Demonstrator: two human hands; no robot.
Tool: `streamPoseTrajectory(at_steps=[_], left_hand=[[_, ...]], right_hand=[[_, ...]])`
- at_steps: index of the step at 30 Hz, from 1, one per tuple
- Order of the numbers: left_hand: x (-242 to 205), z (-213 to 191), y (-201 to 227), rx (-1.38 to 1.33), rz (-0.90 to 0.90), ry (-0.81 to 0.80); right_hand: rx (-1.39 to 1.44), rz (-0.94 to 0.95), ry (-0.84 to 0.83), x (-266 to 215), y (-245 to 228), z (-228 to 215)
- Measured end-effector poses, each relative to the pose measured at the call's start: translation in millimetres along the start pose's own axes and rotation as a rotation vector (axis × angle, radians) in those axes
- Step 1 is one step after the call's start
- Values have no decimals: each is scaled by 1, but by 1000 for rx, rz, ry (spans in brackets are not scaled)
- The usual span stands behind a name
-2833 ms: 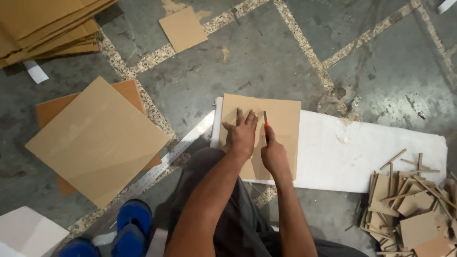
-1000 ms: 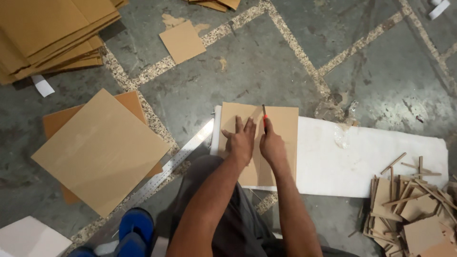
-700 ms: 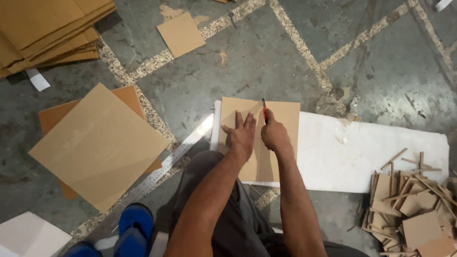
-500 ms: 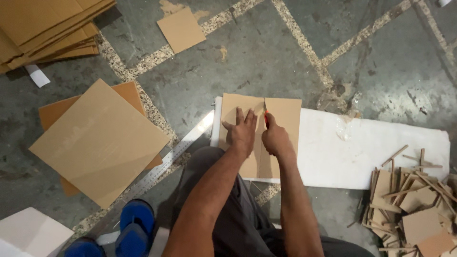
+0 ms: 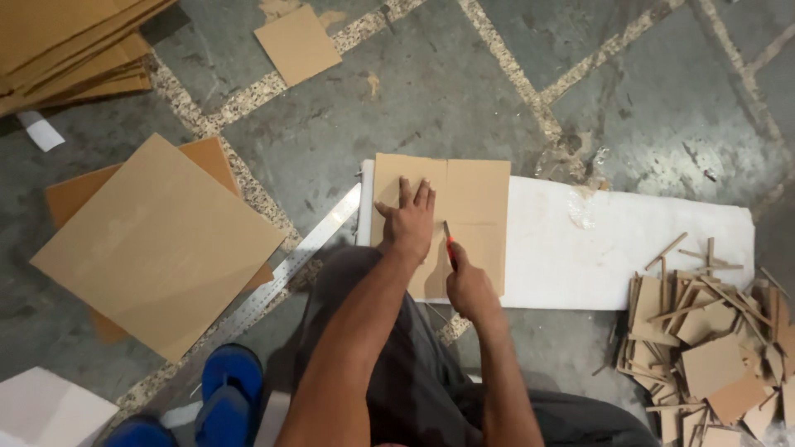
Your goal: The person sits on the floor and uses a red utility knife to cut rectangular pieces of cardboard along pre-scored lines. They repeatedly fold the cardboard to separate the cut sections and place the finished pieces into a pile.
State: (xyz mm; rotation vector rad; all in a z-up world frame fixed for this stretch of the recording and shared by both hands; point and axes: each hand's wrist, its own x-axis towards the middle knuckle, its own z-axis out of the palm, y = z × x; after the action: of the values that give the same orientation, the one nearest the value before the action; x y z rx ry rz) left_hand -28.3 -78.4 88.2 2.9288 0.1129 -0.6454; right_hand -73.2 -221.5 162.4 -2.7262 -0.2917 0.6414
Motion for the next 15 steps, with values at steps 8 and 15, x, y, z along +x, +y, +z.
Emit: streamPoseTrajectory(at_steps=[8, 15], left_hand=[[-15, -28, -5, 0, 34, -93], [-18, -29, -7, 44, 48, -74]], right_hand=[[44, 147, -73, -12, 13, 3], [82, 87, 111, 29, 16, 8]])
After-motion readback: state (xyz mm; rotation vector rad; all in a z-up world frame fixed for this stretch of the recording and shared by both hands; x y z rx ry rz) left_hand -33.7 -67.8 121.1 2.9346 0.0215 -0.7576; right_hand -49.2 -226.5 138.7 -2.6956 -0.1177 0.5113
